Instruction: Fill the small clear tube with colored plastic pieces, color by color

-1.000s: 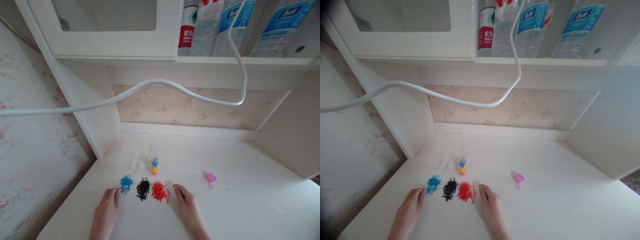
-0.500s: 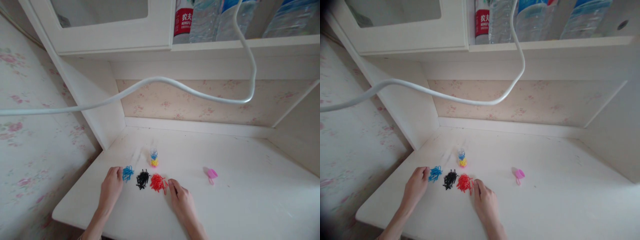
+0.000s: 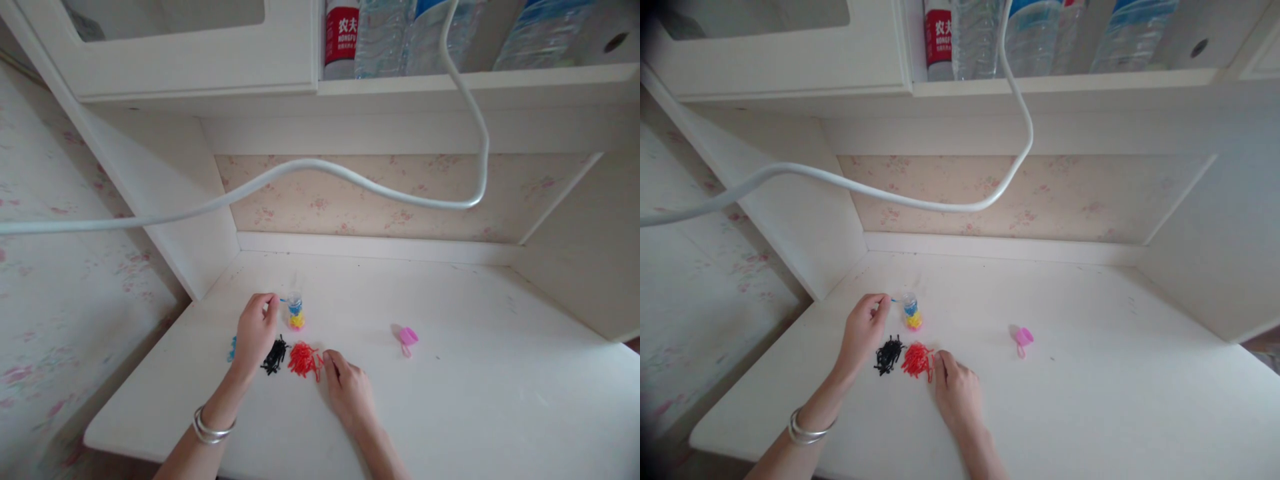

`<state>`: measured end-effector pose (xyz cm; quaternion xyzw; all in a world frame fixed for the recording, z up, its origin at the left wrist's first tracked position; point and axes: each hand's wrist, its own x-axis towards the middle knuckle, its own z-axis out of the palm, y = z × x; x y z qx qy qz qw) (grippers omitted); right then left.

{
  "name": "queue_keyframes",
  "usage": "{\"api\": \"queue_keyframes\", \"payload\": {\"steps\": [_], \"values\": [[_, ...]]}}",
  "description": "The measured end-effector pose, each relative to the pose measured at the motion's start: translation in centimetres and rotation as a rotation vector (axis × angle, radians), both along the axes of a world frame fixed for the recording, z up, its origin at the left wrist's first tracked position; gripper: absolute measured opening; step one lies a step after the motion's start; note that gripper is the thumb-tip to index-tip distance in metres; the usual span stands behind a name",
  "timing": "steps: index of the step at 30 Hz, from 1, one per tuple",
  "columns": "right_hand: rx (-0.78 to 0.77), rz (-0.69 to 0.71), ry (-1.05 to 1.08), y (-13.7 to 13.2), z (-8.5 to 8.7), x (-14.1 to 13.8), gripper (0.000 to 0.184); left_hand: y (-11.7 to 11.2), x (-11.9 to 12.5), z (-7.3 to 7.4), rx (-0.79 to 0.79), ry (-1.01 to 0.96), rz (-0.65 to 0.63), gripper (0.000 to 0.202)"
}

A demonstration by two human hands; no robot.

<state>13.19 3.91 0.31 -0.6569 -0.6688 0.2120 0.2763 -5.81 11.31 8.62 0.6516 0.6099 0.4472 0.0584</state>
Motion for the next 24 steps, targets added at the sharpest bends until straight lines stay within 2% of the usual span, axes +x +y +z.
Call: {"api": "queue_keyframes", "payload": {"steps": [6,15,20,24], "values": [[0.002,0.008,0.040,0.1,0.2,0.2,0.042,1.5,2.0,0.2,0.044,-0.025,-0.034,0.028],[-0.027,0.007,0.061,0.2,0.3,0.2,0.041,1.9,2.2,0.2,-0.027,-0.007,-0.033,0.026],[-0.042,-0.001,0.077,0.2,0.4,0.3,0.042,1.0,1.1,0.3,-0.024,-0.063,-0.010,0.028],[-0.040,-0.002,0.073,0.2,0.4,0.2,0.044,-1.2,-1.1,-0.9,-0.102,-0.094,0.047,0.029]]}}
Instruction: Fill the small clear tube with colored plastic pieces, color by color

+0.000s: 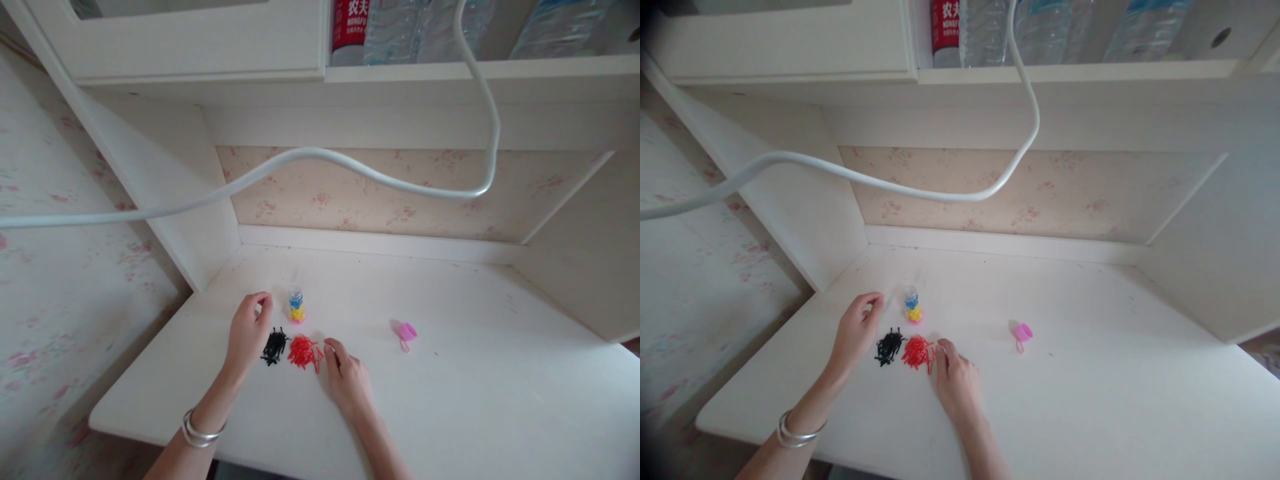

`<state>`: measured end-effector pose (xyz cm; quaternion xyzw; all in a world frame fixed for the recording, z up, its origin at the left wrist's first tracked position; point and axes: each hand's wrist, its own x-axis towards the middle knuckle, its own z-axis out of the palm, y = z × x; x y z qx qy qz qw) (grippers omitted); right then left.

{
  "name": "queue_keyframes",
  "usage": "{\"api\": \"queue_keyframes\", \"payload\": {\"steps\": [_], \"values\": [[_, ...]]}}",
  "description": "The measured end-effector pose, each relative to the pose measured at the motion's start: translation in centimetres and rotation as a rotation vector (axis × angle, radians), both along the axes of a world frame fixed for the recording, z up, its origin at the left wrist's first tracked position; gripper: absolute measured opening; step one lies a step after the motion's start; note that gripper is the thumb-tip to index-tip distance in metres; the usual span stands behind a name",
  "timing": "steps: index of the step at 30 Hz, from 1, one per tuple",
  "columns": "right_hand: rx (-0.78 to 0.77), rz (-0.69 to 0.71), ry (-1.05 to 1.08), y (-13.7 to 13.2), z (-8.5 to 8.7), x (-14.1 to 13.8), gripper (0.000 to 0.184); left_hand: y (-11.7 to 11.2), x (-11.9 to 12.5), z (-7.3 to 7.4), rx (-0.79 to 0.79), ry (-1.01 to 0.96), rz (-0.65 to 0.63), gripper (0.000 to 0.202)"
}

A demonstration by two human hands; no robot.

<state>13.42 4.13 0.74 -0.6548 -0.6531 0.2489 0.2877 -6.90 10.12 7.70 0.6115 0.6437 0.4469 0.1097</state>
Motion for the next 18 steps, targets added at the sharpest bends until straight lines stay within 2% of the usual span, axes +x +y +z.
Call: {"api": "queue_keyframes", "payload": {"steps": [5,10,14,18], "values": [[0.000,0.017,-0.040,-0.1,-0.4,-0.1,0.044,-4.0,-4.1,-3.5,-0.117,0.069,0.089,0.033],[0.029,0.011,-0.104,-0.4,-0.7,-0.4,0.043,-7.2,-8.5,-6.7,-0.201,0.168,0.147,0.028],[0.088,0.045,-0.146,-1.2,0.3,-2.8,0.038,-8.1,-10.0,-7.5,-0.270,0.241,0.155,0.027],[0.102,0.198,-0.273,-1.8,2.2,-7.9,0.031,-7.7,-9.5,-7.1,-0.331,0.349,0.177,0.027]]}}
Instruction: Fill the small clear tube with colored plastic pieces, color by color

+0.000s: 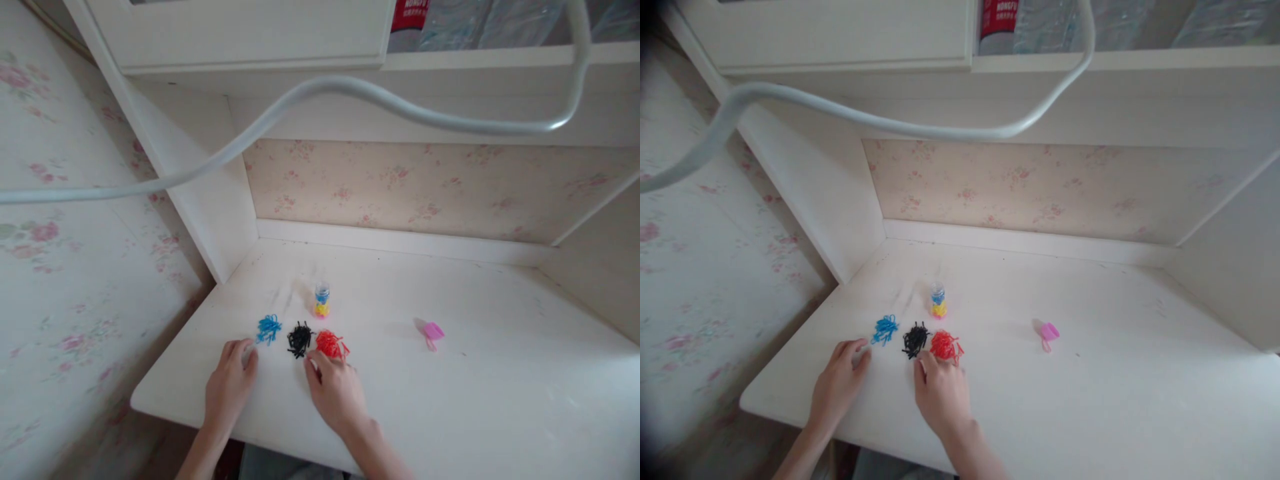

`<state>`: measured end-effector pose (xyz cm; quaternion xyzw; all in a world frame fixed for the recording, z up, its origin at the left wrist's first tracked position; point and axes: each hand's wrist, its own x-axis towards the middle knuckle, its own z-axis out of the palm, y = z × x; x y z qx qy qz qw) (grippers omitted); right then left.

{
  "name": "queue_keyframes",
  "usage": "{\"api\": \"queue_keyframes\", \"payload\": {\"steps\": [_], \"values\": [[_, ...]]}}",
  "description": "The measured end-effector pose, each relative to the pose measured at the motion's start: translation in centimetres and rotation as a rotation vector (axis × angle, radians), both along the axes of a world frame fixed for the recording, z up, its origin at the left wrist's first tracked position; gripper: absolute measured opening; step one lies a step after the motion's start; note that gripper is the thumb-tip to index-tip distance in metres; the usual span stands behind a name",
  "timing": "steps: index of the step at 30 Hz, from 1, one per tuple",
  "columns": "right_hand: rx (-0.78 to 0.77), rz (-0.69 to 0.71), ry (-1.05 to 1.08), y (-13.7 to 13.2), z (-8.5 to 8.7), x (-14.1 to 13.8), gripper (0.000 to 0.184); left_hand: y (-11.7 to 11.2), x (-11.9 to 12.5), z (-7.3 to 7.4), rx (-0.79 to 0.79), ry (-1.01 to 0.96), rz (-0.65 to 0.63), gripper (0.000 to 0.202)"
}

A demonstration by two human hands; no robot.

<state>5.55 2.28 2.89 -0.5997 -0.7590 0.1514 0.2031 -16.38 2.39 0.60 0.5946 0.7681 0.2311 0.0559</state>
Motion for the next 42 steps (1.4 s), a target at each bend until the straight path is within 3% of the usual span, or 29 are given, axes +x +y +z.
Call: {"api": "queue_keyframes", "payload": {"steps": [6,13,24,30,36,42], "values": [[-0.015,0.141,-0.157,1.4,1.4,-6.7,0.024,0.5,0.3,0.4,-0.101,0.107,0.007,0.030],[-0.057,0.178,-0.240,3.9,1.7,-9.4,0.023,0.3,-0.1,0.3,-0.059,0.032,-0.026,0.024],[-0.016,0.199,-0.293,4.6,0.9,-9.8,0.024,0.5,-0.1,-0.1,-0.035,0.077,0.009,0.020],[-0.008,0.108,-0.247,4.6,1.3,-8.7,0.024,0.5,-0.4,-0.3,0.006,0.058,0.025,0.024],[-0.048,-0.007,-0.084,4.8,1.8,-7.1,0.034,0.8,-0.5,-0.7,0.023,0.027,0.040,0.025],[-0.068,-0.050,0.262,4.9,2.3,-5.5,0.034,0.9,-0.9,-1.1,0.092,-0.033,0.035,0.029]]}}
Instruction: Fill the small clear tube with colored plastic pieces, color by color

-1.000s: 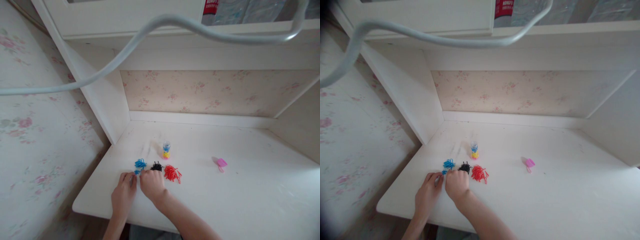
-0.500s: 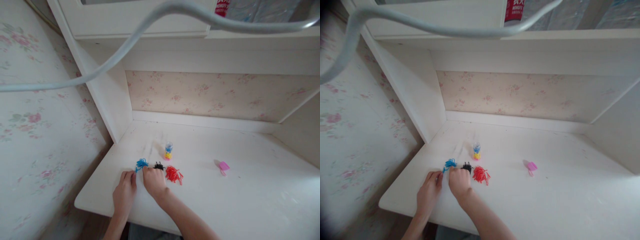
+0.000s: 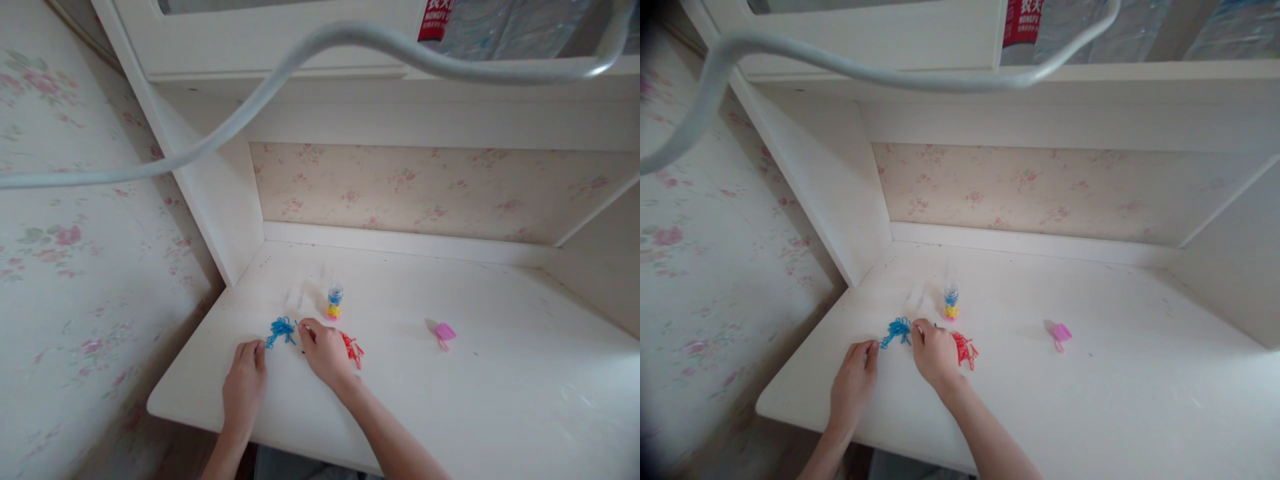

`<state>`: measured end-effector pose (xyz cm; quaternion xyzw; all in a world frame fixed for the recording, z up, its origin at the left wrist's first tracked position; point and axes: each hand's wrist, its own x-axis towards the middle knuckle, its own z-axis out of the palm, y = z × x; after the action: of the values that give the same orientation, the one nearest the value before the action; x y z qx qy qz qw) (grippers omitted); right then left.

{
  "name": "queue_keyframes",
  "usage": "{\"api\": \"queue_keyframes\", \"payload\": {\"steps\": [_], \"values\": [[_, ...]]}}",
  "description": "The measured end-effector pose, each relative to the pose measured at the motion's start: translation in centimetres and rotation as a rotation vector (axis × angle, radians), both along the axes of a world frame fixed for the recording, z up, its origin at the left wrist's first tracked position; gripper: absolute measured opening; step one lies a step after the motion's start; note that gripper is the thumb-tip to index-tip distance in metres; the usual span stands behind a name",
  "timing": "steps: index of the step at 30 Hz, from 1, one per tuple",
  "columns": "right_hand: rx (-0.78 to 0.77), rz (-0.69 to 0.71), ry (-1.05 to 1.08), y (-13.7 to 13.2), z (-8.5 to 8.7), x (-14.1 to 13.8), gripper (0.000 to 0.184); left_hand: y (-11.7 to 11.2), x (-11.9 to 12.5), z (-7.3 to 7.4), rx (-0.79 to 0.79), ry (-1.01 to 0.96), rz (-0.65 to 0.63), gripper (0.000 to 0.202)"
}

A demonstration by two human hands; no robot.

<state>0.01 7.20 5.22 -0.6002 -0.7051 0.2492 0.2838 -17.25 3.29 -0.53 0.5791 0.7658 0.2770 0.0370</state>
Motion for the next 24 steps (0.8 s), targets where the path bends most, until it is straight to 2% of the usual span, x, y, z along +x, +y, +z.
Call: {"api": "queue_keyframes", "payload": {"steps": [5,10,14,24], "values": [[0.037,-0.105,0.317,0.9,1.1,2.9,0.036,0.2,-0.5,-0.6,0.036,-0.114,-0.009,0.033],[0.103,-0.275,0.416,3.1,2.8,6.9,0.042,0.2,-0.7,-0.8,0.019,-0.189,-0.001,0.037],[0.151,-0.329,0.349,4.5,3.5,8.4,0.040,0.2,-0.8,-0.8,0.018,-0.203,-0.005,0.037],[0.186,-0.214,0.020,5.7,3.8,7.2,0.032,0.1,-0.6,-0.5,0.012,-0.185,-0.003,0.034]]}}
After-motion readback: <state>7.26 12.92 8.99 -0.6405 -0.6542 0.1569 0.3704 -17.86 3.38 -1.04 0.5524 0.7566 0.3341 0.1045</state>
